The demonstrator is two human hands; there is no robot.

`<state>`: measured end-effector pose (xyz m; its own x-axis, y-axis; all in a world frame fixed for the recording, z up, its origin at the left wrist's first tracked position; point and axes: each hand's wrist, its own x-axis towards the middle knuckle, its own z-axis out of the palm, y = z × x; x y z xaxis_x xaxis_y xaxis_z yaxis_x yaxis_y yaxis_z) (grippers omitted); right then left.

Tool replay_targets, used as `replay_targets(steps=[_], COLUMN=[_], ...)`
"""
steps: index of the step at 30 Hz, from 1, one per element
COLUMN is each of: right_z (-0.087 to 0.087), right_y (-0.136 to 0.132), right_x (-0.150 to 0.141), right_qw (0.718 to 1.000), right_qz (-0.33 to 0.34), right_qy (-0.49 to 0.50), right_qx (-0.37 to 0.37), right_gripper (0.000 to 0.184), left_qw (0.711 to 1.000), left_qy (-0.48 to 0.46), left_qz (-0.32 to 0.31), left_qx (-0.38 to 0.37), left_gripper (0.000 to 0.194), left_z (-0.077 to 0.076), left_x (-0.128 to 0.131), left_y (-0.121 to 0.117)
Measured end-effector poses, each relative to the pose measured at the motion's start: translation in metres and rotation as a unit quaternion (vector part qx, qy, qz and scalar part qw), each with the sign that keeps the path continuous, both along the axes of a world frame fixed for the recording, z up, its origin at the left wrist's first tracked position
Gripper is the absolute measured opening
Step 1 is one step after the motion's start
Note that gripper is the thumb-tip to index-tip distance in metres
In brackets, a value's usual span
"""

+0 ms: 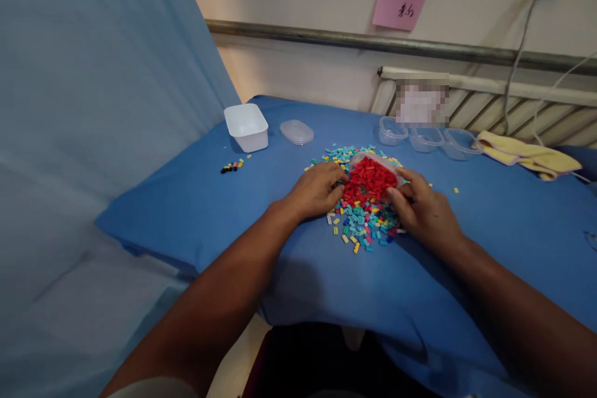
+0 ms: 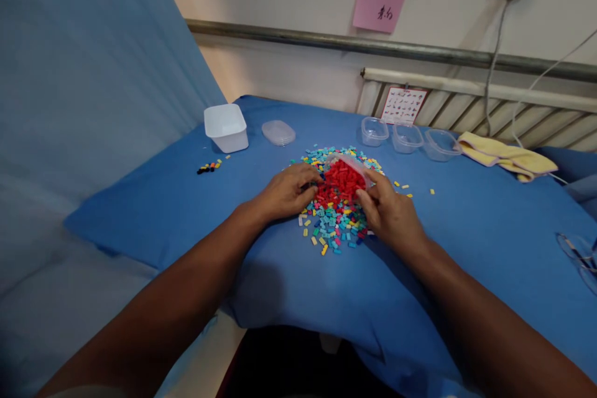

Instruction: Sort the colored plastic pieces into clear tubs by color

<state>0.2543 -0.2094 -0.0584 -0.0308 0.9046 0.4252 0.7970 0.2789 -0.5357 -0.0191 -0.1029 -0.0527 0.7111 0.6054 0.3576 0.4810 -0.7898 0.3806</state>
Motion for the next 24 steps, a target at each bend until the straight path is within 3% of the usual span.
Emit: replay_targets(steps=[7, 12, 14, 18, 24], right_z=[-0.001, 0.005, 0.006, 0.005, 0.0], right_y=[0.043, 0.073, 0.081, 0.095, 0.103], right_x=[0.027, 0.035, 0.035, 0.032, 0.033], right_qw=[0.995, 0.976, 0.972, 0.978, 0.995], right_qz=[-0.065, -0.086, -0.085, -0.078, -0.072], right_qy=[-0.071, -0.198, -0.22, -0.195, -0.057], right_qx=[0.026, -0.003, -0.009, 0.002, 0.027], right_gripper=[0.057, 0.061, 0.061, 0.056, 0.055], left_qw=[0.994, 0.976, 0.979, 0.989, 0.983], left_qy=[-0.028, 0.067, 0.108, 0.147, 0.153], left_qz=[-0.103, -0.2, -0.165, -0.028, 0.103], left_qx=[0.007, 0.051, 0.049, 0.011, 0.022], left_gripper=[0.035, 0.05, 0.052, 0.053, 0.045], left_z=[-0.005, -0.004, -0.001, 0.007, 0.006], left_x=[0.029, 0.042, 0.042, 0.031, 0.005], left_y=[-0.014, -0.018, -0.015, 0.0, 0.022])
